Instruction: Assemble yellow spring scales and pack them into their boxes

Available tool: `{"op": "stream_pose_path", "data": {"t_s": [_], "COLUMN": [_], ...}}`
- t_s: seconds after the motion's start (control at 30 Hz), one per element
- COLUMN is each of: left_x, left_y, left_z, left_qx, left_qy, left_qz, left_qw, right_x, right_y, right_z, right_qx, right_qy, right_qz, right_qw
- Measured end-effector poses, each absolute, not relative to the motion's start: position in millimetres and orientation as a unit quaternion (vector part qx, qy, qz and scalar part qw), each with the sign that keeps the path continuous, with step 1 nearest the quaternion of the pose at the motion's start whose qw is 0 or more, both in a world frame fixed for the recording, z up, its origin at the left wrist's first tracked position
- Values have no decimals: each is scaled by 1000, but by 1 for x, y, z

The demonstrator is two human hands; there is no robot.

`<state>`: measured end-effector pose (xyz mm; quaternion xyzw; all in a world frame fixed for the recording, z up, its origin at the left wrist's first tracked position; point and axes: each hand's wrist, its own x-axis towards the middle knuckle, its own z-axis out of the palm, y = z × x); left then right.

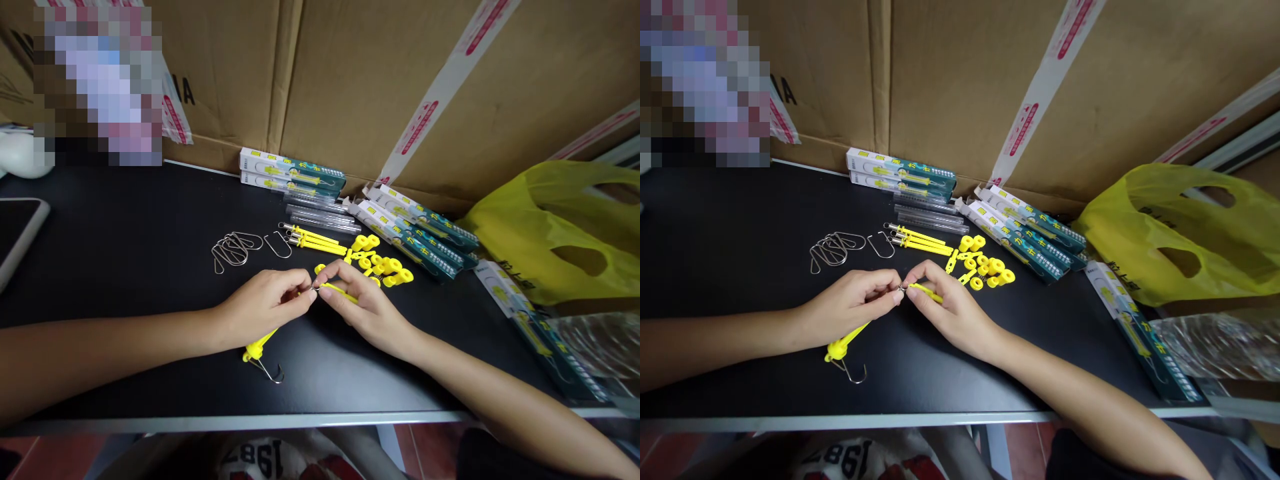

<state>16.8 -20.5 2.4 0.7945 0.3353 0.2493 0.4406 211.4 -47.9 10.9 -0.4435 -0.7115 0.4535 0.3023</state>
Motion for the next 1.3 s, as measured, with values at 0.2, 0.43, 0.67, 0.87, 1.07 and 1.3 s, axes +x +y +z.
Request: {"op": "stream_pose_path", "data": {"t_s": [0.2,0.43,0.67,0.87,1.07,1.3], "left_x": [17,16,16,15,17,16], "left_y": [-21,-23,-22,-22,-21,-22], "left_z": [1,3,1,0,4,7], "left_qx": [799,821,829,825,836,832], "left_qy": [333,323,319,321,327,317], "left_qz": [251,243,232,236,222,231], "left_qw": [434,404,396,401,381,393], "right_x": [212,210,212,210,210,209], "right_y": [-48,-50,-50,-52,-53,-53], "right_z": [9,12,13,9,7,6], "right_qx": [-437,-428,-444,-426,-420,-417], "right_qy": [-720,-729,-709,-737,-763,-772], "right_qz": [446,450,464,435,397,367], "right_qw": [303,288,291,295,291,309]}}
